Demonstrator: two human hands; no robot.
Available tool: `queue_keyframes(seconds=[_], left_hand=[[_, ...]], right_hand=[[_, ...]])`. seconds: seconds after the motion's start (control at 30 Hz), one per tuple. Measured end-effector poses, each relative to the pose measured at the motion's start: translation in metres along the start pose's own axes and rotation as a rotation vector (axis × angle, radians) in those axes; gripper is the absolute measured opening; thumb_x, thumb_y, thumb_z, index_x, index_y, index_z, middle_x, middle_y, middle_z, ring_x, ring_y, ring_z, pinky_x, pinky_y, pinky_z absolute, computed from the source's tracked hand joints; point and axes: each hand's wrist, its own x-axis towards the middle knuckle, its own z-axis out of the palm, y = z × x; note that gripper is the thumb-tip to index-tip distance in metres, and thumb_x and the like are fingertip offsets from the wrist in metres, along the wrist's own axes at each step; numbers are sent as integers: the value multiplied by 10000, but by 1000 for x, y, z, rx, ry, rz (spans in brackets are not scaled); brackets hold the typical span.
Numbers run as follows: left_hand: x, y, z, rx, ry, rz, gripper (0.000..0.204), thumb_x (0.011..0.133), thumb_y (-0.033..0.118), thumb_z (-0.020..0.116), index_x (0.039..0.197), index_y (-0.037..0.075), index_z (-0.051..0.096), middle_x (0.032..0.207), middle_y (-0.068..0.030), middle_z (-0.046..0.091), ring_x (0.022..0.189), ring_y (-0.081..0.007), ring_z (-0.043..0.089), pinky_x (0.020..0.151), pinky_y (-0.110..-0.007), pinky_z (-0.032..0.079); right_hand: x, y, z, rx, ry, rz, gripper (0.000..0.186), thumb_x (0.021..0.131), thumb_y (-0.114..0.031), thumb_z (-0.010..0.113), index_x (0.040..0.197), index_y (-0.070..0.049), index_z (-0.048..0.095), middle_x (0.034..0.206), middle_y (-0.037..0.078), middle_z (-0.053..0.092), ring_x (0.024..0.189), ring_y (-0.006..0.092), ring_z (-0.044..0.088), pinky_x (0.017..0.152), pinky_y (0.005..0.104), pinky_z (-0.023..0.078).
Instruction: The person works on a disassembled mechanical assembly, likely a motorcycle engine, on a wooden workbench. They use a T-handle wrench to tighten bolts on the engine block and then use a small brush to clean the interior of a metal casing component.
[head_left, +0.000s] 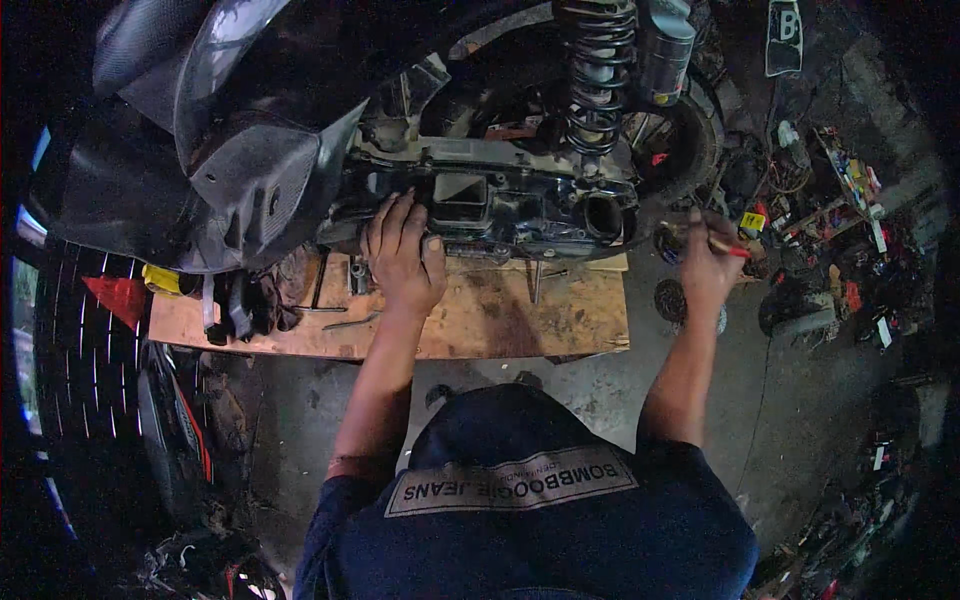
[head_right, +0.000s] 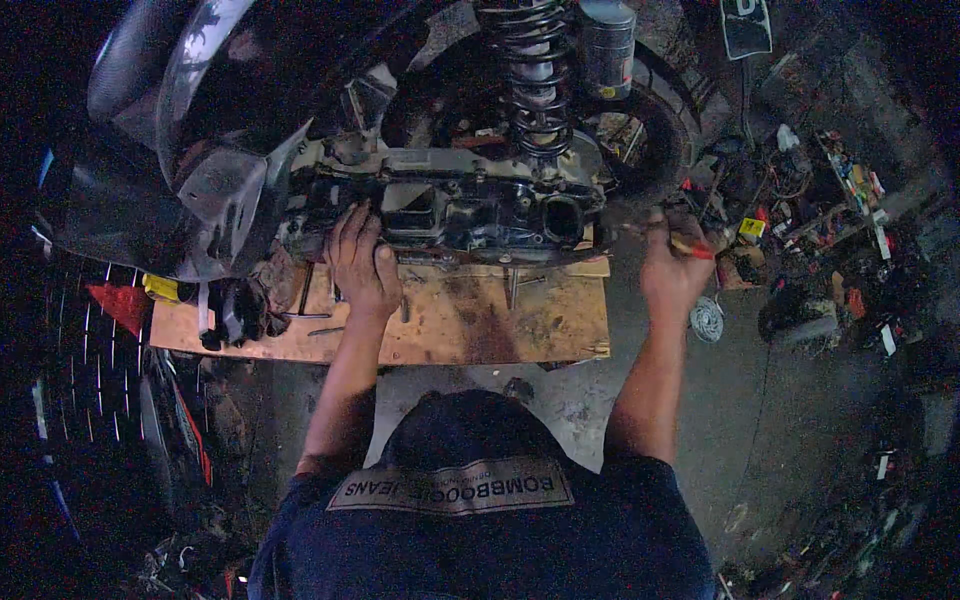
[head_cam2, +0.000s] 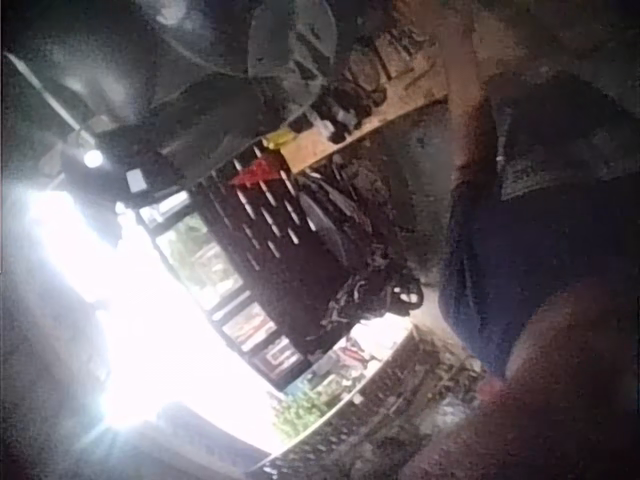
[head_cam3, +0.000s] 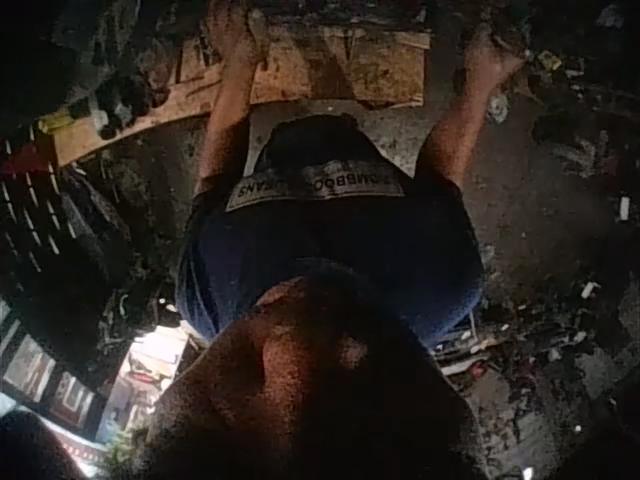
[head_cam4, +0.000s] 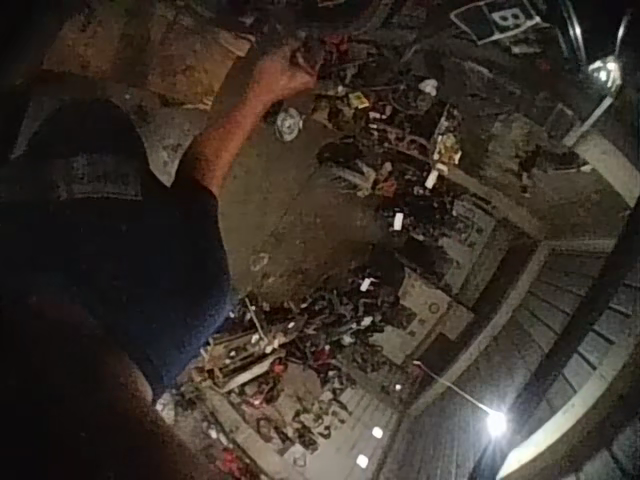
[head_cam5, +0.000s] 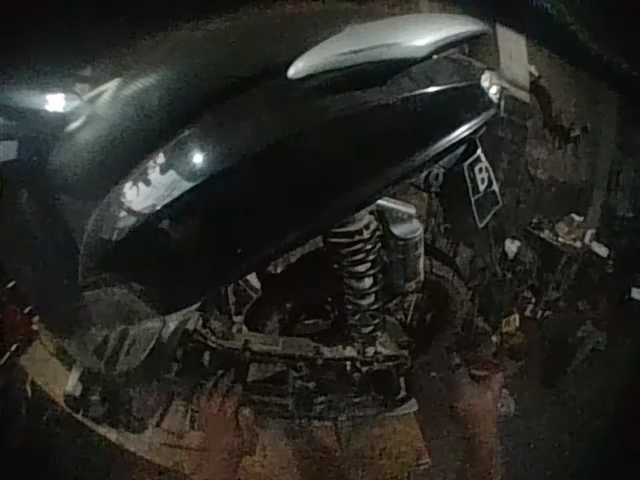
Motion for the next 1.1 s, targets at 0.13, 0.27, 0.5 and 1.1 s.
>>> queue_keyframes(seconds=[0.13,0.27,0.5,1.1], left_hand=[[-2,1,4,-8,11,-10,390,936,321,432,1096,19,620,1268,-140,569,1214,-343,481,1004,-482,321],[2,5,2,20,-1,-17,396,932,321,431,1090,11,621,1258,-147,576,1209,-346,487,1005,-475,321],[1,4,2,23,11,-3,403,931,324,437,1089,3,621,1260,-152,575,1214,-347,484,1010,-472,318],[-4,-1,-1,-11,-12,-10,388,938,324,445,1115,25,616,1293,-123,559,1240,-329,464,1020,-483,309]], right_hand=[[-32,5,7,232,-376,318,125,864,-90,687,936,-2,635,843,34,640,741,119,569,687,285,463],[-11,25,0,-57,-114,-147,126,885,-87,664,967,-1,625,841,47,640,759,116,580,676,292,471],[-17,-34,48,317,-241,93,153,877,-143,698,858,3,655,712,6,618,632,87,525,576,269,430],[24,20,43,59,248,18,379,880,-292,687,694,33,631,628,63,609,581,156,504,574,363,423]])
